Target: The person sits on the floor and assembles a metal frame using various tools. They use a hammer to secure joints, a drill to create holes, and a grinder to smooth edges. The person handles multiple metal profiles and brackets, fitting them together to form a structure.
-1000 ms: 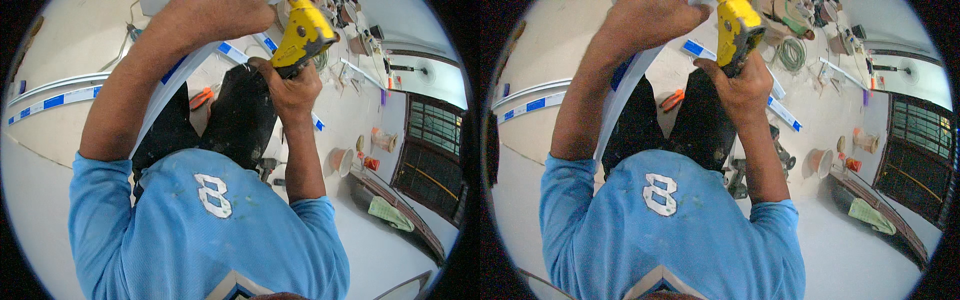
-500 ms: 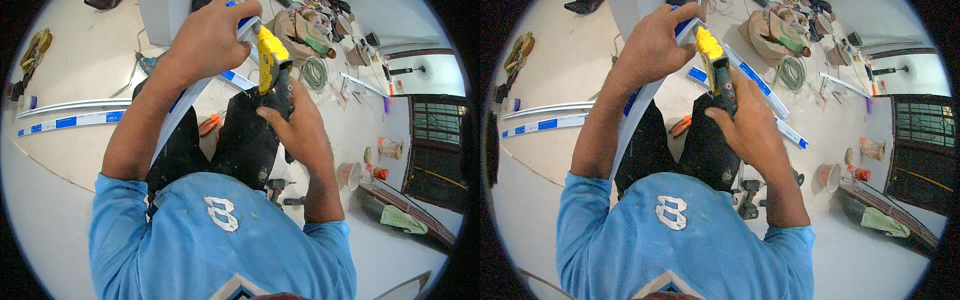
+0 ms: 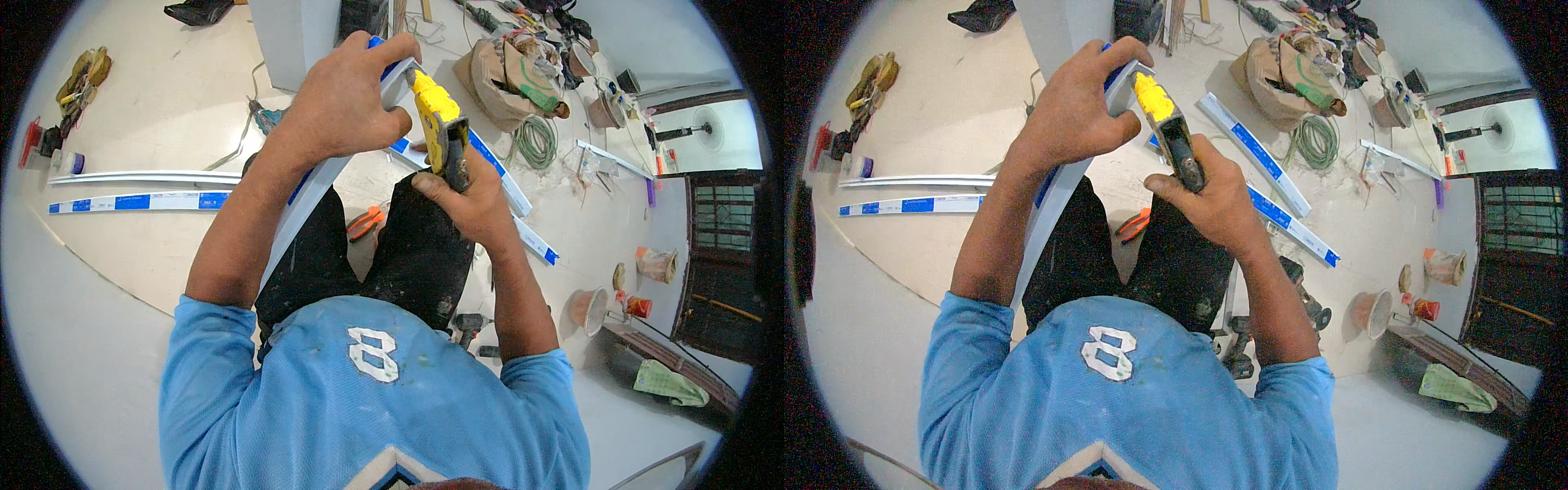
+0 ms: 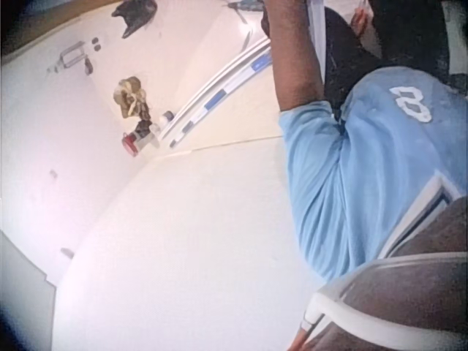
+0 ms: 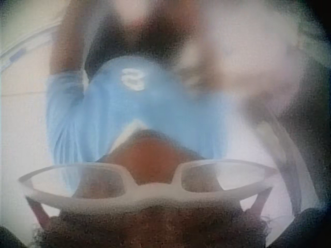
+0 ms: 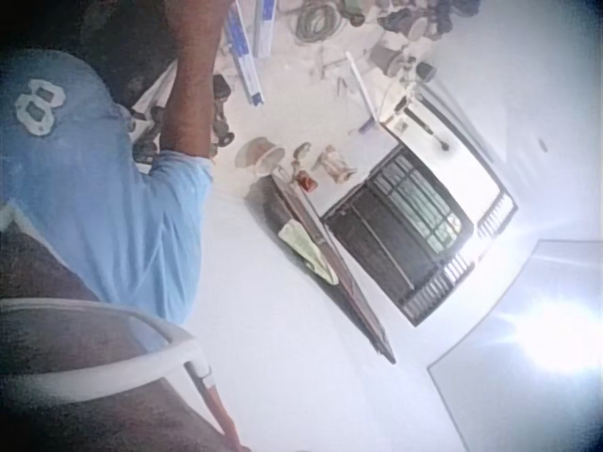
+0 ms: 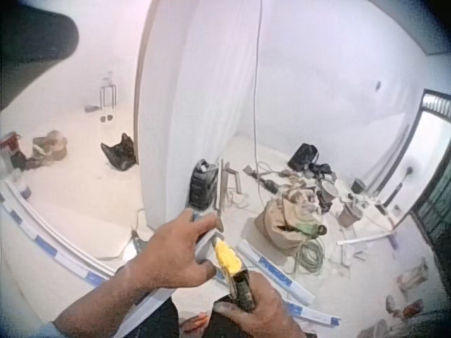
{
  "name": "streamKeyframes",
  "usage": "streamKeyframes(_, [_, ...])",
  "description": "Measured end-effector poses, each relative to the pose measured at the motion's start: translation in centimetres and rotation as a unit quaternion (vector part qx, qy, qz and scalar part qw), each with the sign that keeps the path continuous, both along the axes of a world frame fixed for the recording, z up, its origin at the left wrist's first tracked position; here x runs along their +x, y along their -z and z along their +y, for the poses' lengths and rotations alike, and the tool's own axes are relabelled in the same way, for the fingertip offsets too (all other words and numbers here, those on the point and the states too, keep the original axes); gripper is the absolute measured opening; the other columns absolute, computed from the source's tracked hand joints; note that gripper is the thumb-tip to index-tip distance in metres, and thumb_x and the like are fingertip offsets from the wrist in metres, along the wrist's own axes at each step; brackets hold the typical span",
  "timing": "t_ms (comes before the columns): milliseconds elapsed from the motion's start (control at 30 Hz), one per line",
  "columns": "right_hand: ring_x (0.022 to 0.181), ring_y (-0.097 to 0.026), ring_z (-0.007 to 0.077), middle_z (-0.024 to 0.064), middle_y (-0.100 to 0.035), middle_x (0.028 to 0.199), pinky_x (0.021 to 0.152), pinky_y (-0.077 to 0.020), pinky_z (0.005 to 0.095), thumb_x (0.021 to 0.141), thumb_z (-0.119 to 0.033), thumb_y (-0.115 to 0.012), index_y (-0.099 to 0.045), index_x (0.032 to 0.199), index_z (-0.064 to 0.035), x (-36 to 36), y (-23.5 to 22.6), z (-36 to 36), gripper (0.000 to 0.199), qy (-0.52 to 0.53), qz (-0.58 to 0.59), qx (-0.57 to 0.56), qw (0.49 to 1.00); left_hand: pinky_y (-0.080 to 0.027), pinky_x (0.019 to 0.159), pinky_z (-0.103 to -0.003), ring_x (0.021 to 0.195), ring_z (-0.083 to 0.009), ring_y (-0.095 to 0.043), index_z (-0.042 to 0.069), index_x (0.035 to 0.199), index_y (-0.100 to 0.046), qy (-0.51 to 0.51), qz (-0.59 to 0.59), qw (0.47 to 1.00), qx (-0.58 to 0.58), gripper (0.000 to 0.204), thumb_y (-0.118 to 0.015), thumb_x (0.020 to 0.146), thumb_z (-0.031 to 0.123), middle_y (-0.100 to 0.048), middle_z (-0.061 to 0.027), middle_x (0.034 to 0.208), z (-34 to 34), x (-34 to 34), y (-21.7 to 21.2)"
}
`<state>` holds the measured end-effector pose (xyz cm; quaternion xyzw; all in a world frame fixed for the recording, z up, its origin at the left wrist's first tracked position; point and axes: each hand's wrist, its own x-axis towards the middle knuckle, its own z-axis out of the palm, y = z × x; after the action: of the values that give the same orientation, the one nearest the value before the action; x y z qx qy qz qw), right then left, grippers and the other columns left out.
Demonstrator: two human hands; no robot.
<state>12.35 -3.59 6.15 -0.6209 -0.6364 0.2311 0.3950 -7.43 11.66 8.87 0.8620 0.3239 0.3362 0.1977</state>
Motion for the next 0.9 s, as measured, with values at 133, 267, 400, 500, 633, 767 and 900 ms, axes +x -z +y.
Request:
streamKeyframes(133, [0.068,-0.061,0.0184,0.0098,-0.065,0.073,0.066,-0.0508,0.0395,0.091,-0.039,-0.091,-0.070,0.105,-0.0020,0.3,-0.1,0.1,0.045,-0.006,0.007,-0.048,0.999,-0.054,0.086,-0.051,0.096,-0.0434,-0.066,0.022,0.127,-0.064,-0.005,0.021,1.000,-0.011,0.058,-0.080,0.072,0.017,-0.062,-0.0187,0.102,-0.7,0.0,-0.6])
streamKeyframes(267, [0.060,-0.054,0.0167,0.0060,-0.060,0.066,0.061,-0.0492,0.0368,0.091,-0.036,-0.091,-0.070,0.104,-0.0016,-0.4,1.4,0.9,0.042,0.020,0.024,-0.011,0.999,-0.054,0.085,-0.051,0.096,-0.0427,-0.066,0.022,0.127,-0.065,0.006,0.006,1.000,-0.010,0.058,-0.080,0.072,0.014,-0.062,-0.0180,0.101,-0.6,0.1,-0.4])
streamKeyframes(400, [0.061,-0.061,0.0200,0.0093,-0.063,0.068,0.062,-0.0509,0.0389,0.088,-0.037,-0.094,-0.068,0.102,-0.0012,-0.9,2.6,1.0,0.046,0.056,0.038,0.025,0.997,-0.054,0.083,-0.050,0.095,-0.0419,-0.067,0.022,0.125,-0.066,-0.006,0.007,1.000,-0.003,0.056,-0.081,0.072,0.012,-0.062,-0.0177,0.100,-0.3,0.3,-0.2])
streamKeyframes(500, [0.073,-0.069,0.0298,0.0157,-0.067,0.082,0.068,-0.0545,0.0441,0.083,-0.038,-0.097,-0.066,0.103,-0.0009,-0.7,2.1,1.0,0.053,0.087,-0.084,0.086,0.989,-0.054,0.082,-0.050,0.094,-0.0418,-0.066,0.022,0.124,-0.067,-0.010,-0.017,1.000,0.004,0.055,-0.081,0.072,0.013,-0.063,-0.0177,0.100,-0.4,0.4,-0.6])
streamKeyframes(633, [0.094,-0.073,0.0466,0.0241,-0.071,0.102,0.080,-0.0573,0.0532,0.079,-0.038,-0.098,-0.060,0.112,-0.0016,-1.0,-0.1,-0.7,0.062,0.122,-0.172,-0.062,0.976,-0.054,0.082,-0.050,0.093,-0.0417,-0.067,0.023,0.125,-0.068,-0.024,0.002,1.000,-0.014,0.055,-0.081,0.072,0.013,-0.063,-0.0178,0.100,-0.7,0.8,-1.1])
streamKeyframes(767, [0.105,-0.074,0.0503,0.0284,-0.074,0.115,0.088,-0.0574,0.0561,0.084,-0.031,-0.094,-0.059,0.123,-0.0025,-0.9,-3.1,-2.0,0.060,0.124,-0.177,-0.224,0.950,-0.054,0.083,-0.051,0.094,-0.0410,-0.067,0.024,0.125,-0.068,-0.028,-0.007,1.000,-0.008,0.056,-0.082,0.072,0.013,-0.063,-0.0178,0.101,-0.6,1.1,-0.6])
streamKeyframes(900, [0.114,-0.071,0.0520,0.0331,-0.072,0.122,0.097,-0.0554,0.0580,0.090,-0.023,-0.084,-0.052,0.145,-0.0028,-0.6,-7.5,-3.6,0.067,0.094,-0.190,-0.288,0.934,-0.055,0.085,-0.051,0.095,-0.0410,-0.067,0.024,0.126,-0.068,-0.036,0.008,0.999,-0.017,0.056,-0.081,0.072,0.013,-0.063,-0.0180,0.102,-0.7,1.1,-0.7])
